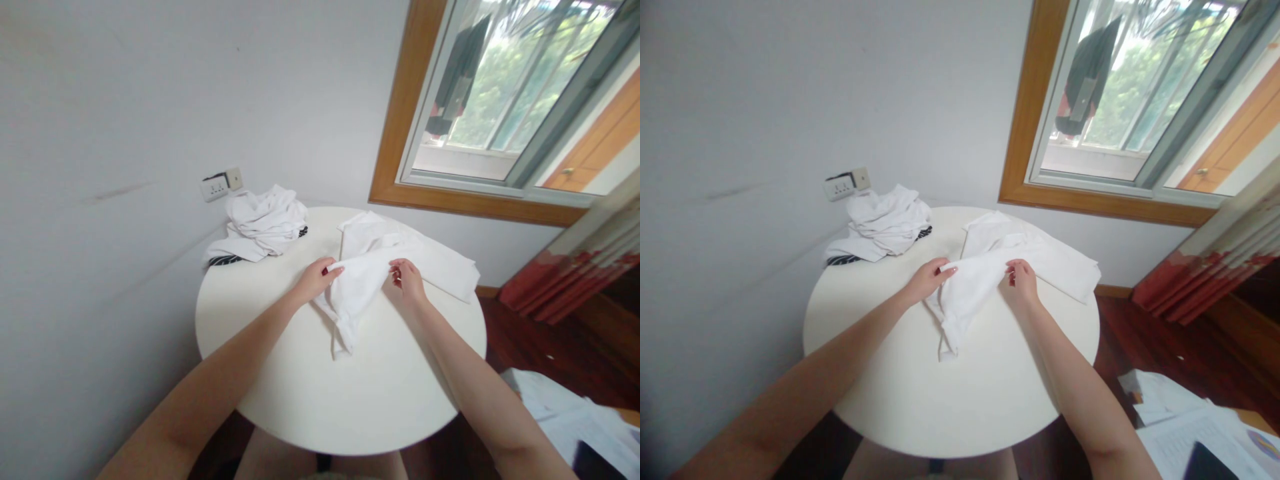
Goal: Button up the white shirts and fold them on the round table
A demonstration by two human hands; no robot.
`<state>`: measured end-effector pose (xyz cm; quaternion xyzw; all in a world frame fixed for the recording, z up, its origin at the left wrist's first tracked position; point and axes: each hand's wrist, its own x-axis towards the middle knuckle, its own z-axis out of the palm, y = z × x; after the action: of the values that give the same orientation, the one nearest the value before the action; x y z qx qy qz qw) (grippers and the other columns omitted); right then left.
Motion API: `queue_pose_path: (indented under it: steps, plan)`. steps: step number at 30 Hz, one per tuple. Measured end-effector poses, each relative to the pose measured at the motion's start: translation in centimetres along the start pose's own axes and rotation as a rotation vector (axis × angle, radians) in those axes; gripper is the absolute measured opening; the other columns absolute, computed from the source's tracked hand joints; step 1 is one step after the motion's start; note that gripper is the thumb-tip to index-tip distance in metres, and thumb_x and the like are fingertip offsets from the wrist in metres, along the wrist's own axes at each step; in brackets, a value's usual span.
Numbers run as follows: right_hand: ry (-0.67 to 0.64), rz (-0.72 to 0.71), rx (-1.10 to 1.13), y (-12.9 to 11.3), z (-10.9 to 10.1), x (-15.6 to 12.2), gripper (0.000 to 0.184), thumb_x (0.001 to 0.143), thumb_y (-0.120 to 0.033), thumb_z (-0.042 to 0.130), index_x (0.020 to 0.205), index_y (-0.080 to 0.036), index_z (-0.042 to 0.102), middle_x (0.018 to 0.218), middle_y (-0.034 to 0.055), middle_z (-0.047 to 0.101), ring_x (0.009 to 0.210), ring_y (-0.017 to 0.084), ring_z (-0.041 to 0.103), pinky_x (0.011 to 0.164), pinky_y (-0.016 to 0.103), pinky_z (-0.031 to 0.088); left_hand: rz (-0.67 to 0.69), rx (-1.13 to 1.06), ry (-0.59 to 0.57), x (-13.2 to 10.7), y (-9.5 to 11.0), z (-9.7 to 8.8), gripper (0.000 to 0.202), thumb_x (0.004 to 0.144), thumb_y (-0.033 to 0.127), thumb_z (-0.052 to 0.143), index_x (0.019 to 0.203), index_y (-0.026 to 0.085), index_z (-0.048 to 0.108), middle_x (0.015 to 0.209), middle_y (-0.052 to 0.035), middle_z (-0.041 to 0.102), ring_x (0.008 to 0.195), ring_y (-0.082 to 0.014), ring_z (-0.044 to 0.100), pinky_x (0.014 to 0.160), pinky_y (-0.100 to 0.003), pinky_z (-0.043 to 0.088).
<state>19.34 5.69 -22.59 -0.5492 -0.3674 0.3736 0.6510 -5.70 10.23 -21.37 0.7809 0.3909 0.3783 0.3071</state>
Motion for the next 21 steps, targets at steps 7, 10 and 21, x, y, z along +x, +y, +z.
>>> queue_pose_path:
  steps: [7,10,21]
  plan:
    - [-0.068,0.293,0.187,-0.3,-0.1,0.4,0.024,0.092,-0.046,0.046,0.1,-0.024,0.051,0.084,0.0032,0.061,0.067,0.015,0.063,0.061,0.033,0.059,-0.207,-0.794,-0.177,-1.2,1.5,0.8,0.047,0.076,0.054,0.065,0.107,0.02,0.058,0.092,-0.0016,0.064,0.085,-0.0174,0.06,0.077,-0.027,0.045]
    - [-0.205,0.338,0.22,-0.4,0.1,0.0,0.034,0.093,-0.052,0.041,0.106,-0.023,0.053,0.087,0.0058,0.063,0.071,0.017,0.064,0.069,0.036,0.06,-0.269,-1.02,-0.329,-1.8,1.9,0.2,0.053,0.073,0.059,0.067,0.108,0.019,0.06,0.099,-0.0057,0.068,0.091,-0.0207,0.063,0.081,-0.03,0.047]
    - [-0.233,0.159,-0.076,1.0,-1.3,1.2,0.047,0.087,-0.06,0.043,0.104,-0.021,0.062,0.088,0.0103,0.073,0.081,0.027,0.069,0.073,0.041,0.056,-0.082,-0.493,-0.358,-1.7,2.1,0.4,0.051,0.081,0.062,0.054,0.096,0.015,0.068,0.108,-0.0144,0.068,0.096,-0.0232,0.062,0.087,-0.036,0.047]
